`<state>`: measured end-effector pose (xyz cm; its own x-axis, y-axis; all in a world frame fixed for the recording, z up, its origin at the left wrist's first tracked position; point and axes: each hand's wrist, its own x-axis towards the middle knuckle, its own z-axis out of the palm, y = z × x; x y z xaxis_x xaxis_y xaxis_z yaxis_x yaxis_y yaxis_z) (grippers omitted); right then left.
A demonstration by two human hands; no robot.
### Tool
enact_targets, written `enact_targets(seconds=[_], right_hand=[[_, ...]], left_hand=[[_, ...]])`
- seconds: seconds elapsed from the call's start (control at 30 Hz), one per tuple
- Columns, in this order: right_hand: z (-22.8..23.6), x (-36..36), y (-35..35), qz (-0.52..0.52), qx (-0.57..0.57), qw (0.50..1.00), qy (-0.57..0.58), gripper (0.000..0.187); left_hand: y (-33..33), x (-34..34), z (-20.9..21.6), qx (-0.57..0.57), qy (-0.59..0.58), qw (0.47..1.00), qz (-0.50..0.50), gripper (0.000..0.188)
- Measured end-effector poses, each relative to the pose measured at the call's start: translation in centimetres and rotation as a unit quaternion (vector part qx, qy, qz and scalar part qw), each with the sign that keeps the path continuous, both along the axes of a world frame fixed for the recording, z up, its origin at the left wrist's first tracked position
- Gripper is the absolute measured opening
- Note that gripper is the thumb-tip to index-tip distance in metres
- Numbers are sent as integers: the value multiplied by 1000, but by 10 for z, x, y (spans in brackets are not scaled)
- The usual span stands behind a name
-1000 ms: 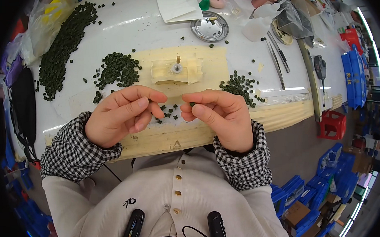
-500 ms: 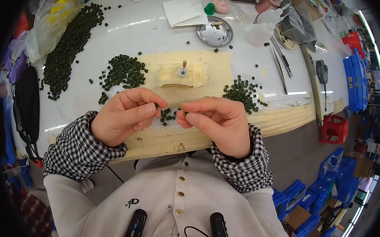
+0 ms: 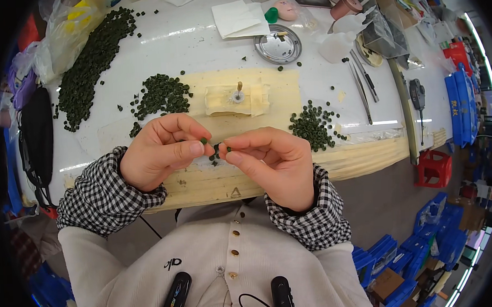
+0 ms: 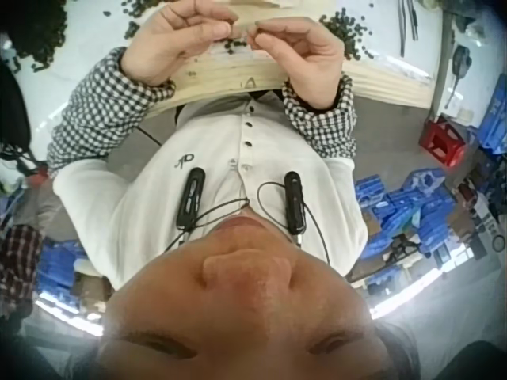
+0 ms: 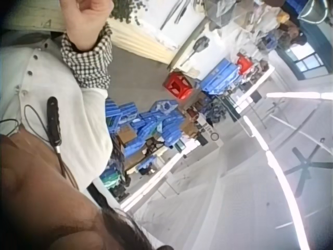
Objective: Assembling small green plastic components at a workbench in a factory environment.
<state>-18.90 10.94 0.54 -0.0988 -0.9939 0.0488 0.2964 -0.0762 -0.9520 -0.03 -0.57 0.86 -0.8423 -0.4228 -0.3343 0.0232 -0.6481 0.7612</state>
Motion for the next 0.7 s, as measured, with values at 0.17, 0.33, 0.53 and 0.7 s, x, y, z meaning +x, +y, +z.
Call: enact_targets(seconds=[0.17, 0.33, 0.53, 0.7], right_hand=[[1, 5, 0, -31, 17, 998, 43, 20], [-3, 6, -6, -56, -85, 974, 200, 20], [2, 11, -7, -70, -86, 959, 261, 22], [5, 12, -5, -78, -99, 941, 315, 23]], left_hand=[[3, -3, 0, -85, -22, 996, 8, 12], [5, -2, 3, -97, -32, 995, 12, 12], [4, -1, 4, -114, -34, 993, 15, 12], [8, -2, 3, -123, -14, 992, 38, 15]])
